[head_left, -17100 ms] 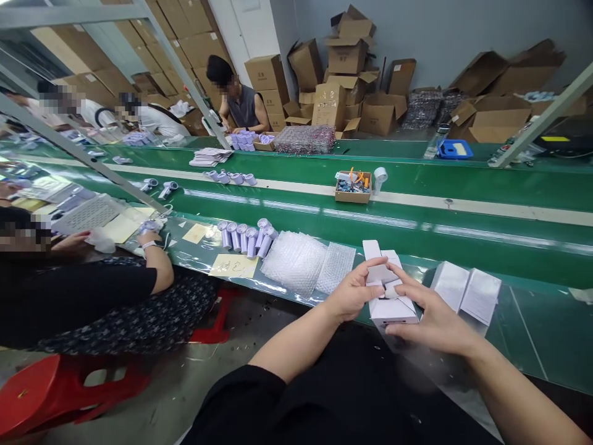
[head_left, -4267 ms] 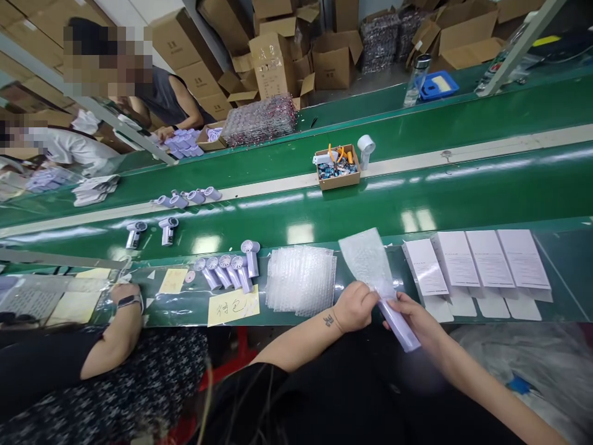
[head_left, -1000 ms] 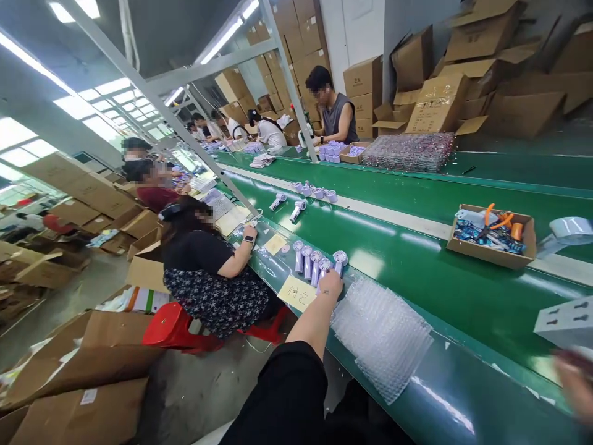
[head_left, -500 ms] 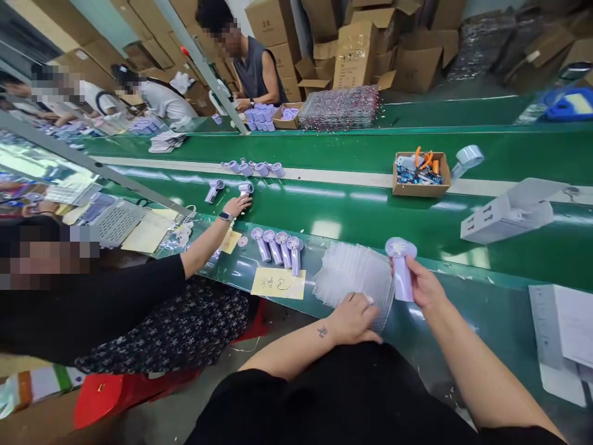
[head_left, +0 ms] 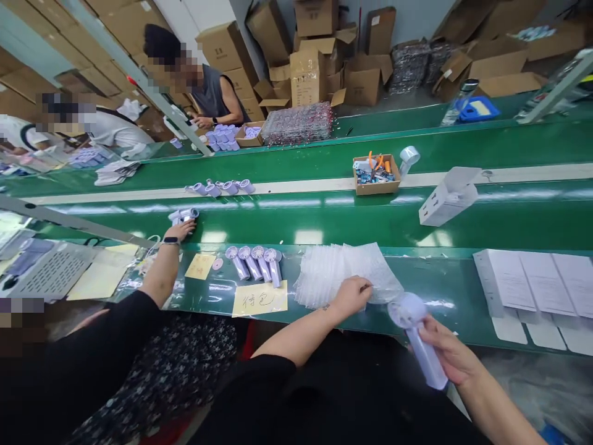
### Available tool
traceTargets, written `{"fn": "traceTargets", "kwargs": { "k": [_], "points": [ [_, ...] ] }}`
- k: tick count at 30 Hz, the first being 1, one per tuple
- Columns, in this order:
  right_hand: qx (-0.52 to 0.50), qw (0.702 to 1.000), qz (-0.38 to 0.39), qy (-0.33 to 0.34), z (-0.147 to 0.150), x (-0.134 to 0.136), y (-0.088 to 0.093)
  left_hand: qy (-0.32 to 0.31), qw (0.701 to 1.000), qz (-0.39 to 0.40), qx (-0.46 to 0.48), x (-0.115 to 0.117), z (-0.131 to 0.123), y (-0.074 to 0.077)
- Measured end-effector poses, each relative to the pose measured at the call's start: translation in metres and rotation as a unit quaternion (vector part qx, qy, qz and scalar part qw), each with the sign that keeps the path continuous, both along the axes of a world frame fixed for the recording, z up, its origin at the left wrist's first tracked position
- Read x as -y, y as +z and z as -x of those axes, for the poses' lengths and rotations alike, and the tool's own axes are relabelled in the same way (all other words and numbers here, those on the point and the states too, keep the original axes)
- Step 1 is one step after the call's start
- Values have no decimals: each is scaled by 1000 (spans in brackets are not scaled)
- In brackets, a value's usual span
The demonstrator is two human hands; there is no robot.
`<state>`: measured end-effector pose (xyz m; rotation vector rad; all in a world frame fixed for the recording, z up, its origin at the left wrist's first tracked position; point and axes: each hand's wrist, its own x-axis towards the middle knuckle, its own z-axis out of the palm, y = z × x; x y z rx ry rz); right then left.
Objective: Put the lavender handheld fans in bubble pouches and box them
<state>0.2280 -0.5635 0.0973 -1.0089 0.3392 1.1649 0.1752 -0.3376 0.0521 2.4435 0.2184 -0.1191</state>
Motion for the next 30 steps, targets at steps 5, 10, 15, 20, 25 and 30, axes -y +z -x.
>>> {"fn": "traceTargets", "kwargs": {
  "k": [5,10,15,20,25,30],
  "points": [
    [51,996,-20,70,-21,-18,5,81,978,185,45,28,-13,7],
    [56,994,34,90,-47,2,-11,223,947,192,132,54,-22,18],
    [46,996,16,81,-56,23,-12,47,950,-13,309,73,-40,32],
    [79,996,5,31,-73,32,3,8,945,-102,311,79,-51,35],
    [89,993,29,78,-83,43,2,48,961,-101,253,93,-53,30],
    [82,992,17,91,-88,46,2,-66,953,-135,263,90,-58,46]
  ]
}}
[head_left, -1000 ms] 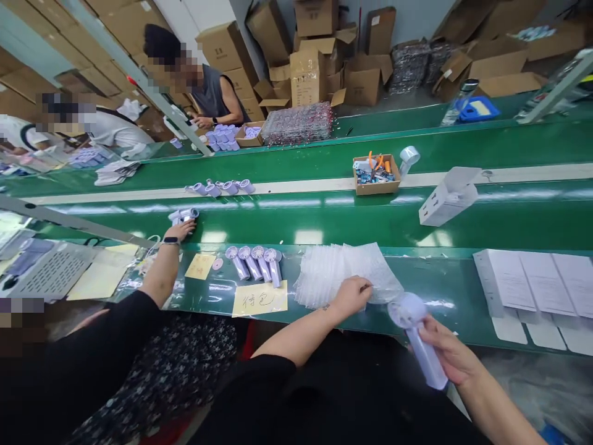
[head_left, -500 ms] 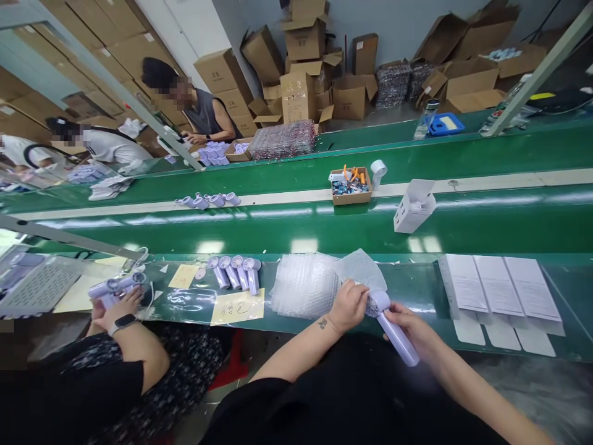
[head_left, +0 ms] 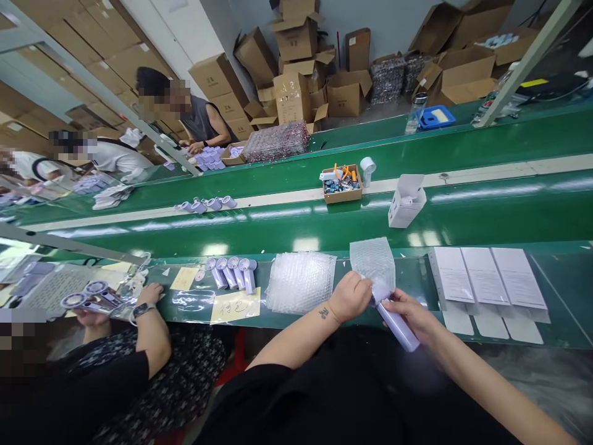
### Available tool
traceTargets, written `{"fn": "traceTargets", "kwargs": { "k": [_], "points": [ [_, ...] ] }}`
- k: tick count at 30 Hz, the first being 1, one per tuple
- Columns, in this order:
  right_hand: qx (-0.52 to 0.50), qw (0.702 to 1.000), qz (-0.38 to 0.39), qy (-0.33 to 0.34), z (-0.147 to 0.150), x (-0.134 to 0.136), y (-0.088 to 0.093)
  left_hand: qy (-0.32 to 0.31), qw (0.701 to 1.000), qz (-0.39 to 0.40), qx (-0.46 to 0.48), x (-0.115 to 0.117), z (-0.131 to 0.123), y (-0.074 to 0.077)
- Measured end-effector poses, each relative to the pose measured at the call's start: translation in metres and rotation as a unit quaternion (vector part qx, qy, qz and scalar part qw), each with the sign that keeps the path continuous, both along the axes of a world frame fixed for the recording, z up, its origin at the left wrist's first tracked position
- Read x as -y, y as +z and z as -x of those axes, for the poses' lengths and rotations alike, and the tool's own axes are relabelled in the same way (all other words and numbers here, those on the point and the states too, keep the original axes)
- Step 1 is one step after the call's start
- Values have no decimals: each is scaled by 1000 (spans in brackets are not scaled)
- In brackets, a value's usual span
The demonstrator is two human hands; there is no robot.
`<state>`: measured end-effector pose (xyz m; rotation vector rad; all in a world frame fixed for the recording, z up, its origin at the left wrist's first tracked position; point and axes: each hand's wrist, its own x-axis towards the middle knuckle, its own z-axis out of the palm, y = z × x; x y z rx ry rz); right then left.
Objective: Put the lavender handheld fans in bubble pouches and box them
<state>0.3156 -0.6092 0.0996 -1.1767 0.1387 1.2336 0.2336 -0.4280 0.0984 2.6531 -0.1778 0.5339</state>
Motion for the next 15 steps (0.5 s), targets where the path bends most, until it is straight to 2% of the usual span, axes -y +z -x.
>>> {"fn": "traceTargets", "kwargs": {
  "k": [2,3,6,10,12,15],
  "points": [
    [-10,999,2,-34,-1,0,1,-66,997,-31,-35,-4,7,3],
    [-12,998,11,-56,-1,-2,1,-73,995,-33,-53,-4,12,3],
    [2,991,61,-118,7,-10,-8,-18,996,7,-89,7,20,-5],
    [20,988,105,-109,22,-19,-25,-38,980,82,-176,27,6,-11],
    [32,990,115,-71,24,-14,-27,24,953,169,-249,25,-3,-6],
    [68,988,140,-20,18,5,-17,148,882,307,-326,10,-9,9]
  ]
}}
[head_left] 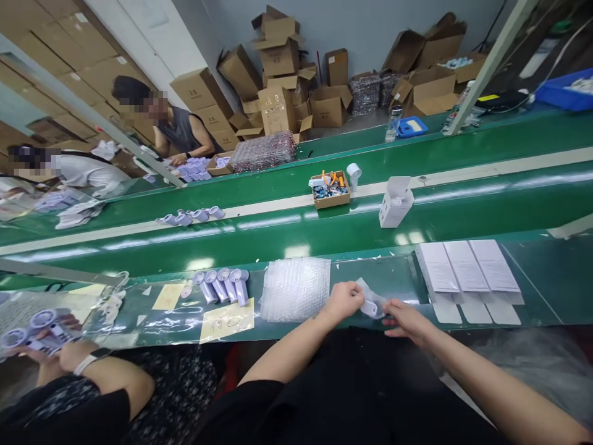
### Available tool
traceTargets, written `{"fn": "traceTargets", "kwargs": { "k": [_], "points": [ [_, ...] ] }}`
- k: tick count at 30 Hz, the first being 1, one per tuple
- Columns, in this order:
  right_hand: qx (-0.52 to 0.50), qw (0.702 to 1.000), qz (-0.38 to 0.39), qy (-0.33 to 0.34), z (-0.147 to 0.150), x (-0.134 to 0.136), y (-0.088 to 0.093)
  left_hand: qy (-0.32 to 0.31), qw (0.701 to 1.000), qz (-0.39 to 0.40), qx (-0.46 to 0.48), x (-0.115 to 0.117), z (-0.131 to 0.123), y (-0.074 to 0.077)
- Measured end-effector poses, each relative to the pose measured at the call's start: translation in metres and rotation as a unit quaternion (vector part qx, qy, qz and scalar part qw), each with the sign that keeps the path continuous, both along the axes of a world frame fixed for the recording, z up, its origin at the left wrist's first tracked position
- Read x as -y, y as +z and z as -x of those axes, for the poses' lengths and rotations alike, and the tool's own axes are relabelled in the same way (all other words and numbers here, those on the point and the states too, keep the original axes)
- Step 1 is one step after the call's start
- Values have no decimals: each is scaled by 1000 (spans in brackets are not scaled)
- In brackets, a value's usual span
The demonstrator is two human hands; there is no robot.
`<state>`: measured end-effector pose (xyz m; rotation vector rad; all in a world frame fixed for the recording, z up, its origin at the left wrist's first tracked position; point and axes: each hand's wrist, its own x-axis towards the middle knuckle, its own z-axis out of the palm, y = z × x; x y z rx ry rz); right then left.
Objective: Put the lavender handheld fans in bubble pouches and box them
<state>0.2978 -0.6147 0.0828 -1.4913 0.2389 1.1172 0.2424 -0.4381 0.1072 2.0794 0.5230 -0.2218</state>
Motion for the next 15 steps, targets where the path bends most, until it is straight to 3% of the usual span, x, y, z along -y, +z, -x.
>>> {"fn": "traceTargets", "kwargs": {
  "k": [4,7,9,12,13,15],
  "points": [
    [163,984,16,72,-21,23,33,48,992,118,-5,-17,-2,30],
    [311,938,7,153,-37,29,56,96,961,252,59,-18,-6,48],
    [341,913,-24,221,-41,31,63,106,943,308,74,-13,-9,50],
    [315,881,-111,336,-36,25,55,100,930,350,49,-1,-10,39],
    [315,877,-130,338,-32,21,48,100,929,354,43,3,-10,34],
    [344,891,-120,272,-24,10,32,89,934,344,40,9,-7,25]
  ]
}}
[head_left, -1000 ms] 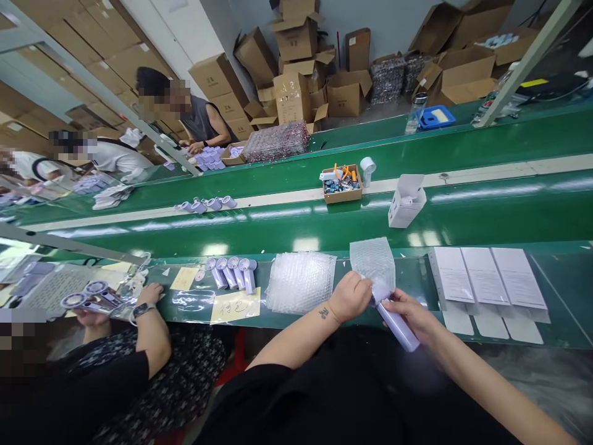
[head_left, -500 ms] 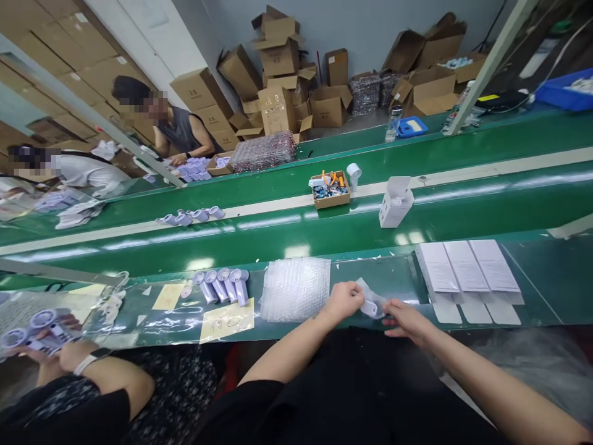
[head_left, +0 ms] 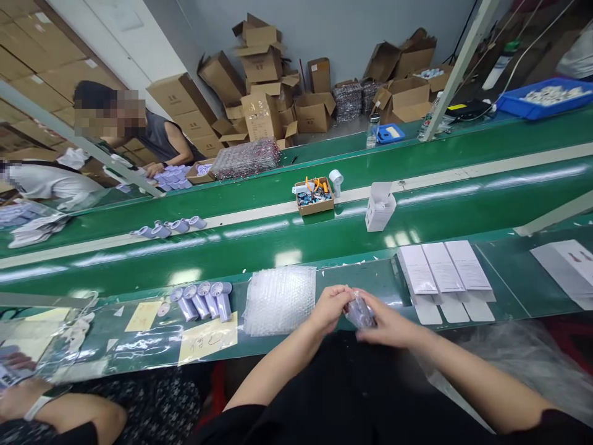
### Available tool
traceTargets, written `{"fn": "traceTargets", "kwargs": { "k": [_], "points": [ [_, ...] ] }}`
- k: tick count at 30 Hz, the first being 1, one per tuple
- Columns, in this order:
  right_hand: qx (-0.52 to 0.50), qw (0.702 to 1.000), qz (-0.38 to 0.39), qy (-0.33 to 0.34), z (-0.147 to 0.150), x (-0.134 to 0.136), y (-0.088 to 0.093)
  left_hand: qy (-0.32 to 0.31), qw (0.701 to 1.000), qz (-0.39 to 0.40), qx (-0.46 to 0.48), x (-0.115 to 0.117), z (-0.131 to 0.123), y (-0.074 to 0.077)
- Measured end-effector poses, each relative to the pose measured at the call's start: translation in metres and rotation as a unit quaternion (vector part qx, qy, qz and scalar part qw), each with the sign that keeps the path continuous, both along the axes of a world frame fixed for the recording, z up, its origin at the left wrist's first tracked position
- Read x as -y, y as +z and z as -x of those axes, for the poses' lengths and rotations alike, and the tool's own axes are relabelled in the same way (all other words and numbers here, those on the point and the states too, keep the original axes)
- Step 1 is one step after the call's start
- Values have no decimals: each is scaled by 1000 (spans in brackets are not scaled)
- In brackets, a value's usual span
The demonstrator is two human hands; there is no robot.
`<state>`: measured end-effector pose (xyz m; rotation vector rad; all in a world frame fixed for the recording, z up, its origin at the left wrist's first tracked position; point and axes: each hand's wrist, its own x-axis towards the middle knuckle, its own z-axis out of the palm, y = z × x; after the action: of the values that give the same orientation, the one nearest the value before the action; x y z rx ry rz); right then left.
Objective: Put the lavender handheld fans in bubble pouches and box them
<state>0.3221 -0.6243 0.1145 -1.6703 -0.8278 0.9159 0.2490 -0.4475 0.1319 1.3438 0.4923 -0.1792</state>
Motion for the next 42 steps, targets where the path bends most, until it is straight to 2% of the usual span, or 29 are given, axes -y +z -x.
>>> {"fn": "traceTargets", "kwargs": {
  "k": [2,4,6,8,10,11,13,15,17,18,20,22,24,27,29,31,33,35,37,38,40,42],
  "points": [
    [-7,995,18,-100,4,-12,-12,-44,996,-75,32,4,3,-7],
    [-61,987,48,-143,-1,-19,-14,-116,968,-205,86,6,5,-13],
    [-123,985,52,-106,-15,-16,-4,-177,927,-306,122,9,2,-20],
    [-166,985,44,-6,-37,-2,11,-182,919,-327,121,13,-2,-25],
    [-148,984,50,84,-64,18,19,-104,944,-295,104,16,-5,-28],
    [-101,988,62,96,-77,29,17,-44,960,-263,90,16,-7,-28],
    [44,992,86,77,-100,45,2,85,979,-175,57,12,-8,-25],
    [153,980,88,87,-117,50,-22,177,980,-85,36,2,-8,-20],
    [192,970,72,133,-130,43,-42,232,971,-40,40,-11,-6,-13],
    [197,966,62,156,-136,35,-47,255,965,-31,45,-18,-4,-8],
    [205,963,43,169,-147,16,-46,304,951,-13,51,-35,0,3],
    [222,964,28,140,-152,-6,-36,364,930,26,55,-51,3,16],
    [236,969,13,71,-148,-28,-26,425,899,80,68,-64,2,30],
    [237,970,-46,-23,-126,-55,-23,459,872,135,101,-68,-9,42],
    [220,970,-97,-26,-107,-63,-28,424,888,126,126,-60,-18,41],
    [195,973,-121,-38,-92,-61,-32,376,913,68,144,-51,-24,34],
    [184,975,-117,-42,-82,-51,-32,345,926,-32,152,-43,-22,26],
    [192,976,-99,1,-77,-37,-31,322,922,-157,147,-38,-14,20],
    [218,971,-84,46,-73,-26,-33,265,906,-296,147,-32,-7,20],
    [237,967,-85,47,-71,-23,-36,212,893,-367,152,-28,-6,22],
    [281,954,-105,24,-67,-21,-44,64,853,-491,163,-16,-10,25],
    [314,942,-122,6,-64,-19,-54,-90,803,-570,152,-3,-19,25]
  ]
}}
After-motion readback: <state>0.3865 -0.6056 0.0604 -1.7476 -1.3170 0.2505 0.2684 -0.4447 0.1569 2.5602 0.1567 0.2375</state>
